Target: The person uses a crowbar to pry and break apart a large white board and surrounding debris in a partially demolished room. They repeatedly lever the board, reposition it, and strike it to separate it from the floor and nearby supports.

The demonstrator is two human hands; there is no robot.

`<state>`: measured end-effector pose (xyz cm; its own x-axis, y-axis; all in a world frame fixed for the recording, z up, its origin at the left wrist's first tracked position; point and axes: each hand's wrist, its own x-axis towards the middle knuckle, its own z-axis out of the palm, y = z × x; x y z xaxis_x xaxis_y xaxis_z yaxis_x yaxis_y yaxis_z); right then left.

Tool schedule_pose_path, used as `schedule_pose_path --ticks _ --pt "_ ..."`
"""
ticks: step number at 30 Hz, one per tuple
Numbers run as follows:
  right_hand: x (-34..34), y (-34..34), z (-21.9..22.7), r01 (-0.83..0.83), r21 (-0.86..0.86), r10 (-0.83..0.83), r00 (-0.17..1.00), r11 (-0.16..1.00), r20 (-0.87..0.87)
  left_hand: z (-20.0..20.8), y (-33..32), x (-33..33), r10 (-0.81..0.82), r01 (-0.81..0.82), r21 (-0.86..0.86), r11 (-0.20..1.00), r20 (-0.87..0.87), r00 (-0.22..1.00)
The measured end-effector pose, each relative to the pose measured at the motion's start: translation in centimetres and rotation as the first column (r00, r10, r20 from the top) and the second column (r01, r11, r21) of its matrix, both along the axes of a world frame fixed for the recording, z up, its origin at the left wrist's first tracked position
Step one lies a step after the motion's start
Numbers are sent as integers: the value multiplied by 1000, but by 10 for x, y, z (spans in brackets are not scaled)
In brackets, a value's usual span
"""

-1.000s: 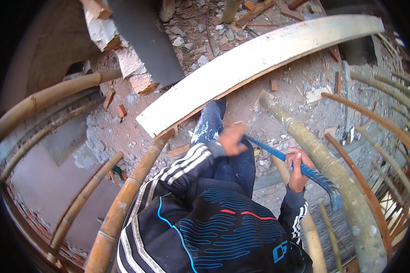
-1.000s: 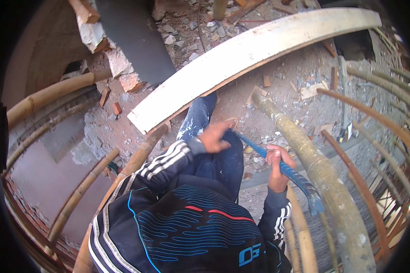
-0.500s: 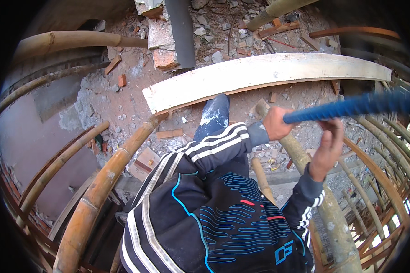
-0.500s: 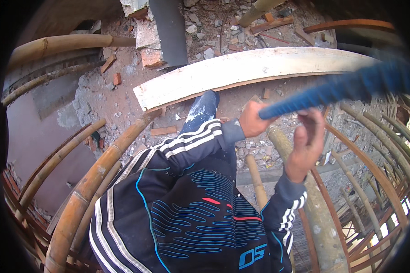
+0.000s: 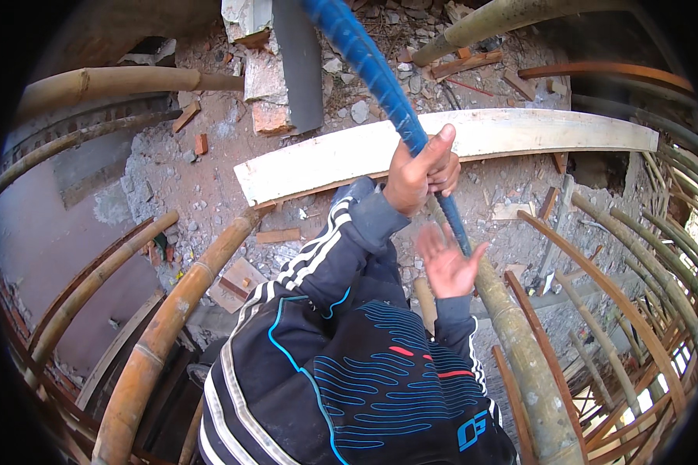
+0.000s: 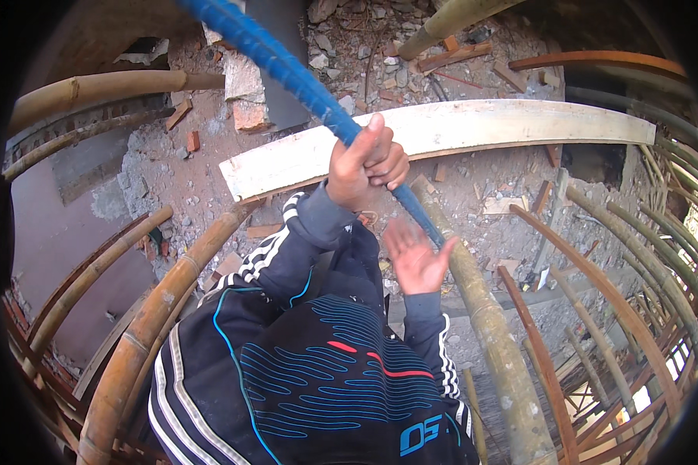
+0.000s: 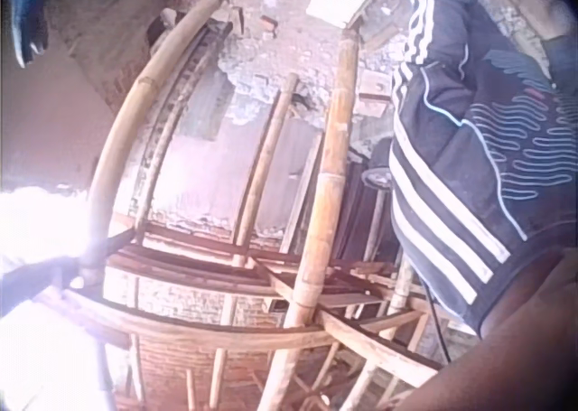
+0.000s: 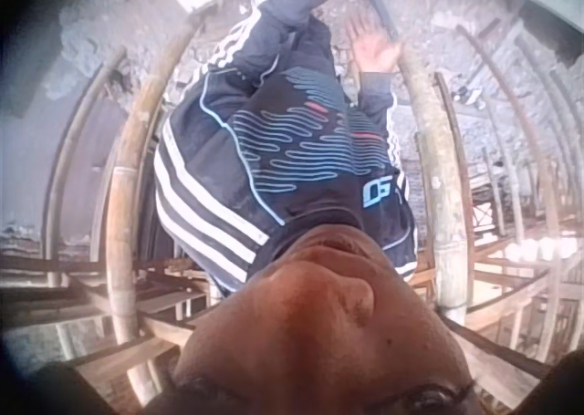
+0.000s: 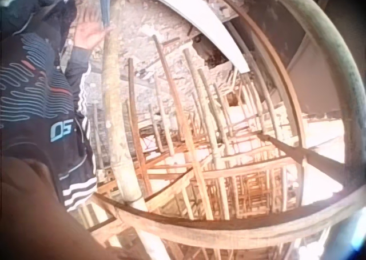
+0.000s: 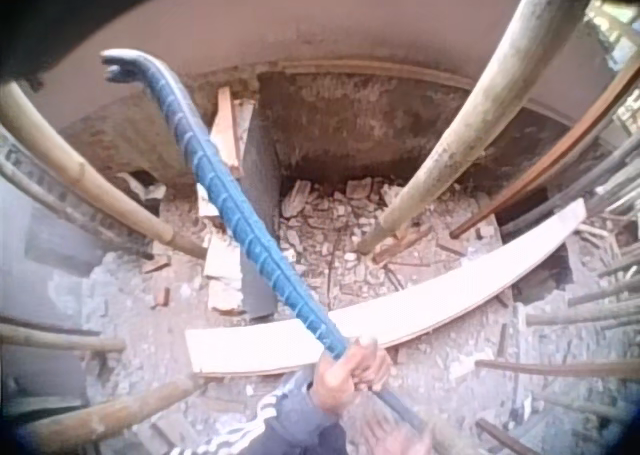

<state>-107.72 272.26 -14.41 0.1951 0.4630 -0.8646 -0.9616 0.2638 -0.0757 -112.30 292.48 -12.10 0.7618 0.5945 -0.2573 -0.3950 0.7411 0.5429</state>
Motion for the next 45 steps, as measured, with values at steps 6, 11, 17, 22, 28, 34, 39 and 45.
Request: schedule_pose_path --ticks 6,11,17,22,28,34,39,45 --pt "60 46 1 377 289 -435 883 880 174 18 27 35 -6 7 -2 1000 296 955" --pt "110 67 68 431 210 -474 712 878 518 27 39 75 2 60 -130 990 432 902" --pt "172 74 158 212 533 -573 353 819 740 42 17 120 43 138 -261 955 586 809" --pt "195 118 191 -242 343 -339 60 908 939 13 9 140 187 322 -543 776 685 704" --pt "180 210 136 -527 178 -232 -37 831 972 -60 36 139 361 361 -721 591 637 682" --pt "157 241 59 -555 10 -33 -32 832 999 -146 42 136 489 211 -822 528 498 716" --pt "155 268 46 -472 -172 218 45 865 975 -149 27 130 572 78 -925 372 295 765" --pt "170 387 5 -644 -235 382 97 728 919 -175 94 143 788 -43 -948 316 237 568"
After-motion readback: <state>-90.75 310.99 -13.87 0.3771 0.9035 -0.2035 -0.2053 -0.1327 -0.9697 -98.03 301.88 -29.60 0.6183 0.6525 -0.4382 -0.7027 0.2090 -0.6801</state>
